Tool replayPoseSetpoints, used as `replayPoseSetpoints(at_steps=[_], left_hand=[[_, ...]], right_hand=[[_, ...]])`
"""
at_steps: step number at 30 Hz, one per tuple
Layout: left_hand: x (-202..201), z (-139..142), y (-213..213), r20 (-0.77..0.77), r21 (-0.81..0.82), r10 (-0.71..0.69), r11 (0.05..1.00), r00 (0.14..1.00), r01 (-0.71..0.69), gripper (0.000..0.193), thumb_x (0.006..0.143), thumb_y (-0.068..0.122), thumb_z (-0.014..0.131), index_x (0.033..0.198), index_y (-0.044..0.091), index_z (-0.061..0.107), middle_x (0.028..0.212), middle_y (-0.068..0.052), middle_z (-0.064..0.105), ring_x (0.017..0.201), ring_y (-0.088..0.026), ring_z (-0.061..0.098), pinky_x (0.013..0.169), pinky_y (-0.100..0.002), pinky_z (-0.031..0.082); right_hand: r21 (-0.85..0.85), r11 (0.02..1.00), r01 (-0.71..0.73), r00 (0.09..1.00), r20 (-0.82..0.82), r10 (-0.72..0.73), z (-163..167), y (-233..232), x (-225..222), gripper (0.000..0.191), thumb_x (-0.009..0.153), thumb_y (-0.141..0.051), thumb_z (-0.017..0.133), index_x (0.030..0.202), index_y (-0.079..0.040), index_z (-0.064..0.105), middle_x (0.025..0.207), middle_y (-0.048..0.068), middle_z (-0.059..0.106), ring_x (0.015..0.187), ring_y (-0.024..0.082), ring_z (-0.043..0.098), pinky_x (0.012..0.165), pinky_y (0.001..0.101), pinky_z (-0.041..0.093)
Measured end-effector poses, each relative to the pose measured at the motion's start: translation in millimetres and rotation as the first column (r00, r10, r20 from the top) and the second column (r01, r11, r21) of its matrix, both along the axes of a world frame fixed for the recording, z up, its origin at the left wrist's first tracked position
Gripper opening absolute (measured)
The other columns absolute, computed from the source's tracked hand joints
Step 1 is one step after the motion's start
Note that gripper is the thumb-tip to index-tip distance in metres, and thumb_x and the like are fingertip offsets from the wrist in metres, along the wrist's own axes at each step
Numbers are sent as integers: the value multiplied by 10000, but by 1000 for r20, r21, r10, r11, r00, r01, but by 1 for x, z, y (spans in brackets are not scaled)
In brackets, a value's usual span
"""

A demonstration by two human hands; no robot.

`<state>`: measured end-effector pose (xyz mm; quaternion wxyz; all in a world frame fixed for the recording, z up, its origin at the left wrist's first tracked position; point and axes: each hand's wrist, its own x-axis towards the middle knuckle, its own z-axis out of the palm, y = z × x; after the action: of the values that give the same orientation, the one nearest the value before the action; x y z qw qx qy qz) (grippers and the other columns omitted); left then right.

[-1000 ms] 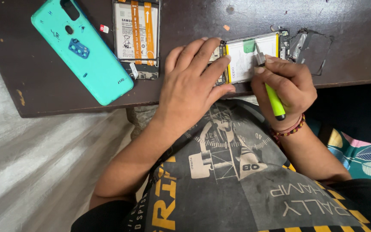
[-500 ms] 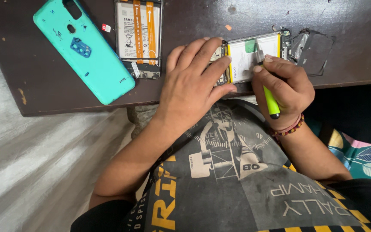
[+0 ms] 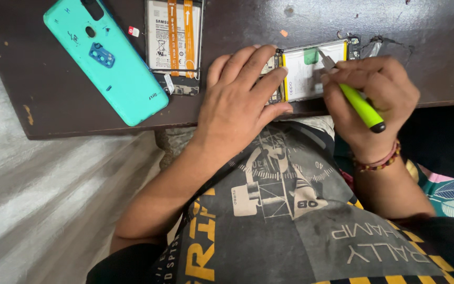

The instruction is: The person pries open an Oppo smartphone with a green-handled pry tool, working around the edges of the phone body, then works the tool under the battery to lift and separate it from the phone frame. A second disassembled phone and its battery sit on the table beside the work area.

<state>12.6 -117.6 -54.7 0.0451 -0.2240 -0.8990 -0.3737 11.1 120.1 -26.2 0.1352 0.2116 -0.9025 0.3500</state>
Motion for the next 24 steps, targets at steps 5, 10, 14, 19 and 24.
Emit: replayPoseSetpoints(at_steps=[5, 10, 14, 19, 24], left_hand=[[-1, 1, 1, -5, -16, 5, 1000, 1000, -5, 534, 911, 421, 789, 1333, 127, 646, 1454, -96, 531, 1375, -291, 474, 1141, -489, 354], [-1, 1, 2, -10, -24, -7, 1000, 1000, 7, 593, 912, 417, 799, 1397, 129, 619, 1452, -91, 524, 1369, -285, 472, 1141, -486, 356], [-1, 0, 2, -16, -32, -2, 999, 1000, 2, 623, 910, 423, 805, 1416, 120, 607, 1457, -95, 513, 1374, -281, 472, 1154, -484, 358], [-1, -2, 3, -38, -35, -3, 999, 999, 2, 635, 914, 434, 808, 1420, 110, 603, 1463, -107, 503, 1374, -289, 470, 1156, -483, 354], [0, -3, 4, -21, -33, 1, 999, 1000, -2, 649, 908, 433, 811, 1430, 111, 598, 1468, -105, 503, 1377, -286, 471, 1166, -482, 354]], right_hand=[[41, 997, -58, 997, 50, 56, 14, 6, -10, 121, 986, 97, 807, 1028, 25, 720, 1044, 132, 696, 1007, 215, 741, 884, 283, 580], [124, 989, -85, 996, 9, 85, 15, 7, -21, 118, 965, 96, 788, 1026, 15, 729, 1043, 119, 702, 995, 219, 719, 879, 289, 573], [153, 987, -50, 998, -33, 56, 11, 5, -20, 154, 863, 85, 837, 956, 36, 725, 1002, 165, 688, 938, 292, 702, 767, 341, 548], [54, 996, -75, 997, -11, 76, -1, 2, -10, 165, 921, 77, 828, 1005, 6, 706, 1033, 154, 648, 1039, 278, 738, 915, 339, 605], [8, 993, -115, 992, -55, 115, -12, 1, -5, 197, 810, 115, 829, 887, 22, 673, 976, 181, 634, 994, 323, 736, 869, 386, 624]])
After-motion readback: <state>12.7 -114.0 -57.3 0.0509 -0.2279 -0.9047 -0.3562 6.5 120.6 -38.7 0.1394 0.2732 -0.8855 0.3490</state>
